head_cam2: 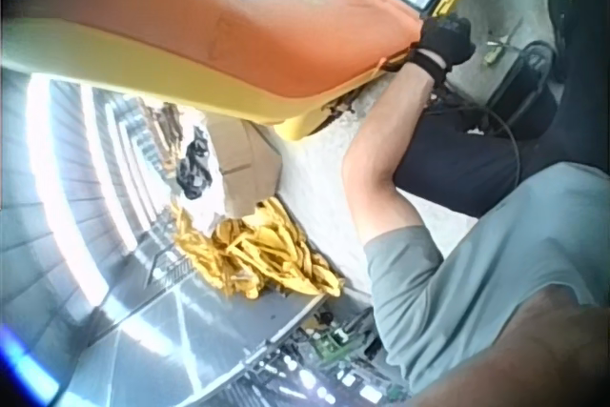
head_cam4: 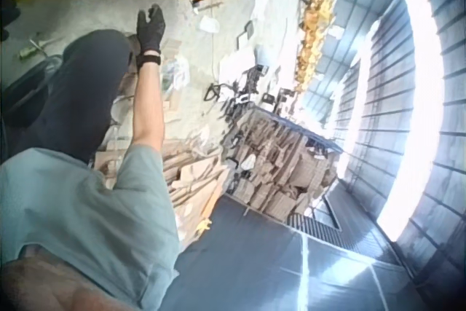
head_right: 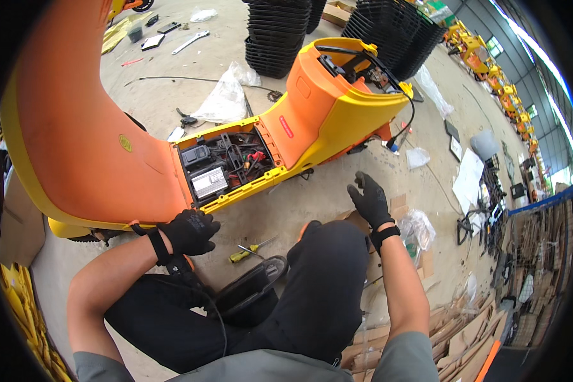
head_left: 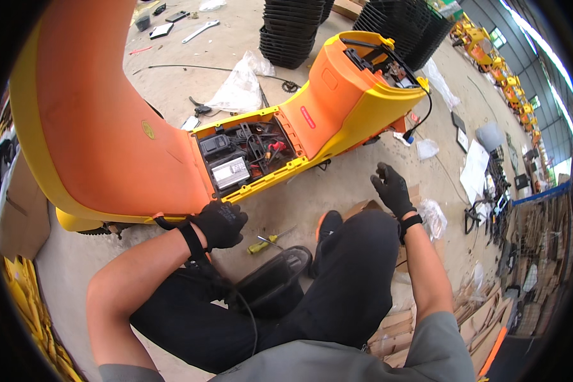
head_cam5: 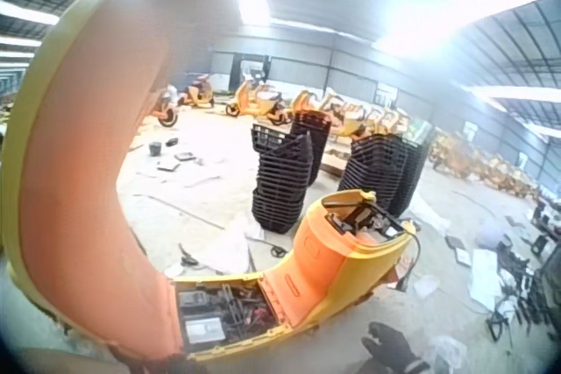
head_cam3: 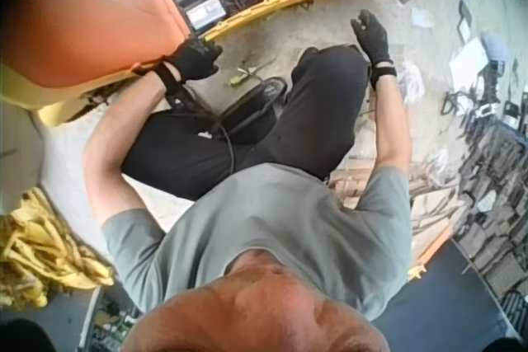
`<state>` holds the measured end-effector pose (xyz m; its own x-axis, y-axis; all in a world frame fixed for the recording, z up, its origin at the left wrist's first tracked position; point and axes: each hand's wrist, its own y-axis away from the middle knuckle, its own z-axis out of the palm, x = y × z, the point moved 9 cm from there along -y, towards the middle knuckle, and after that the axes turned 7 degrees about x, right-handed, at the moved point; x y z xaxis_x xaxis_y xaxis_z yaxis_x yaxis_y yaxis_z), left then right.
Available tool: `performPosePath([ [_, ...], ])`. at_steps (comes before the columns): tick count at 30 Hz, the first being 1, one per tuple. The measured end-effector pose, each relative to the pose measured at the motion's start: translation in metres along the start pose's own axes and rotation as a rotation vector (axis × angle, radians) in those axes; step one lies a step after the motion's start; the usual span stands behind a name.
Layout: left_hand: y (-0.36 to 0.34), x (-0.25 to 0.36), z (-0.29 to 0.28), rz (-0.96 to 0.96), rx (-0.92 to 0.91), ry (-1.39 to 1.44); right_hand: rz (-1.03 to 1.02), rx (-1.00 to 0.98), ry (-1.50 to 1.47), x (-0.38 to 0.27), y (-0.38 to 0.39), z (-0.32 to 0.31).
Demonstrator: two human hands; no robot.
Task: The person uses a socket wrench and an electric screwdriver to remove screws and fasteners from the battery compartment and internal frame of an electric scooter.
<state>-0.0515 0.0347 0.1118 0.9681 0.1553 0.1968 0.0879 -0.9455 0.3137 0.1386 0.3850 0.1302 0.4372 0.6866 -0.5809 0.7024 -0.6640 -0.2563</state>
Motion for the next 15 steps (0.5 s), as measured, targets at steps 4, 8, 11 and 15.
performPosePath([
  [4,-0.001,0.0,-0.026,0.002,0.118,0.013,0.203,-0.01,0.008,0.049,0.03,0.002],
  [8,-0.003,0.0,-0.049,-0.022,0.238,0.053,0.133,0.082,0.025,0.089,0.029,0.02],
  [11,-0.005,-0.007,-0.087,-0.056,0.343,-0.022,0.229,0.009,-0.086,0.095,0.011,0.052],
  [15,-0.07,0.038,-0.156,0.03,0.54,-0.026,0.561,0.077,-0.439,0.159,0.005,0.06],
])
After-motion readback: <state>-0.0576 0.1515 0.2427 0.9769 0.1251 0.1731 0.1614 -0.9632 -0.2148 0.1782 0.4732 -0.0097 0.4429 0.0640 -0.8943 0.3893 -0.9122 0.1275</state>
